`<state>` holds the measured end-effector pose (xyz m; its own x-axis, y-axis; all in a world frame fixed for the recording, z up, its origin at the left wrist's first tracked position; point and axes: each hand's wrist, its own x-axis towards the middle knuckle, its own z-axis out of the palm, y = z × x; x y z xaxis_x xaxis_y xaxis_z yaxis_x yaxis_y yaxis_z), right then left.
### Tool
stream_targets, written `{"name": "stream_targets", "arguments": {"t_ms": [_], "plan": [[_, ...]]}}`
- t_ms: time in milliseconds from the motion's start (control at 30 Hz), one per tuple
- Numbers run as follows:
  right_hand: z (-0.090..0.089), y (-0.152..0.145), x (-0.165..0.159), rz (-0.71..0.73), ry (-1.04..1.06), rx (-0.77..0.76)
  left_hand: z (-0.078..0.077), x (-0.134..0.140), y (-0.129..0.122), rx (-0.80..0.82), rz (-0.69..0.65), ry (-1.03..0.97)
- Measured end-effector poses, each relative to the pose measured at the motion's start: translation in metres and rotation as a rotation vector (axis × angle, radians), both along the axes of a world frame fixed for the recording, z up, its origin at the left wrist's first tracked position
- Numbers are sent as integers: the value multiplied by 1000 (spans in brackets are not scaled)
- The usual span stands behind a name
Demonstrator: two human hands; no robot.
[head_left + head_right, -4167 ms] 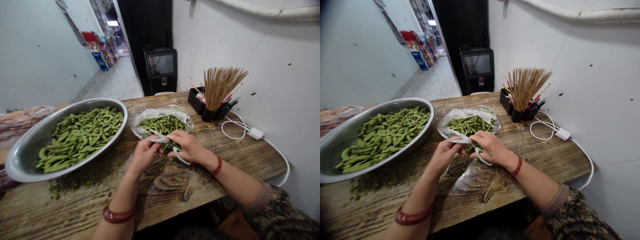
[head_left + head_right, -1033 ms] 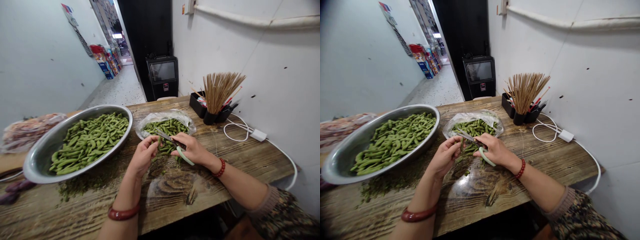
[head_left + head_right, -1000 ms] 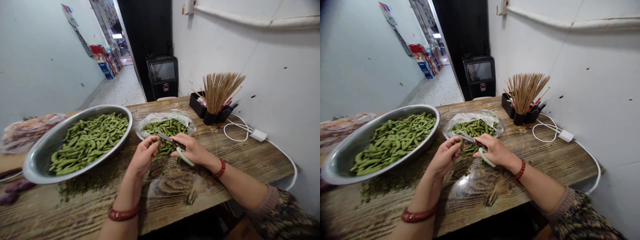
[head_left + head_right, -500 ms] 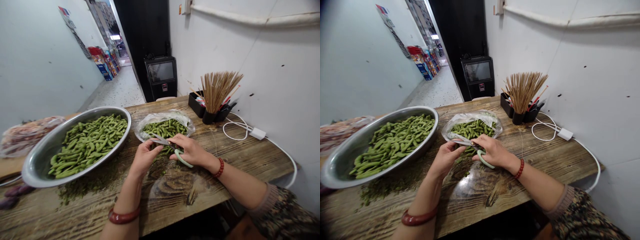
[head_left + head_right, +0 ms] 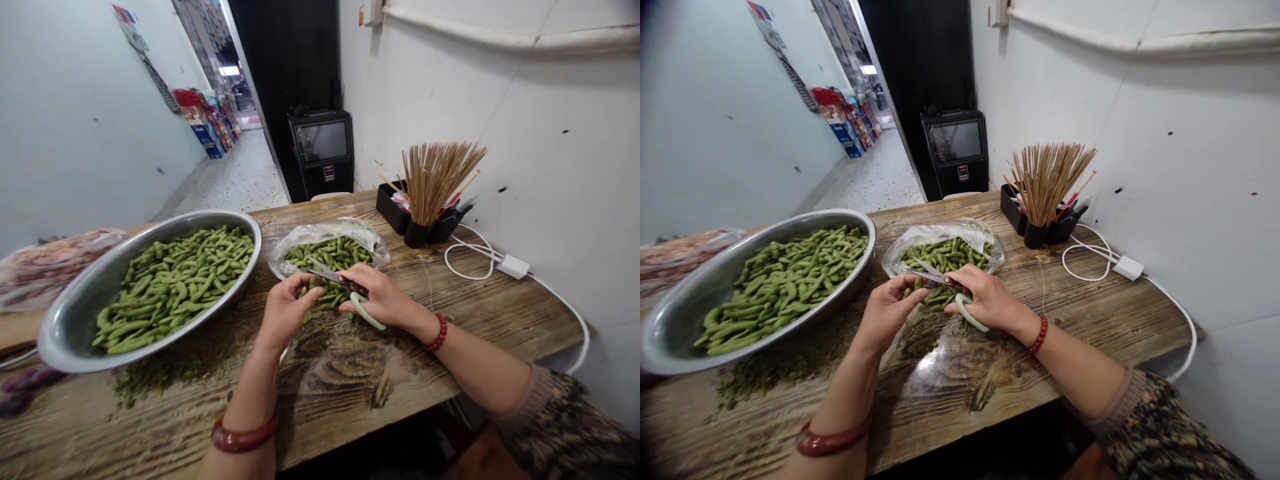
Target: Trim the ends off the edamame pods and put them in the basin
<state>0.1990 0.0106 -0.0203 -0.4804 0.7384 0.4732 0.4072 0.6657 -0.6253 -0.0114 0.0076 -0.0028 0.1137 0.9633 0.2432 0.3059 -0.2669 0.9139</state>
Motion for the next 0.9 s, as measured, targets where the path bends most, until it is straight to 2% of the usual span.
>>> {"name": "stream_targets", "arguments": {"t_ms": [167, 400, 900], "plan": [[3, -3, 0, 31, -35, 25, 4, 5, -5, -89, -41, -60], [8, -5, 0, 35, -88, 51, 4, 8, -5, -111, -13, -144], [9, -7, 0, 61, -91, 23, 13, 15, -11, -183, -52, -238]]}}
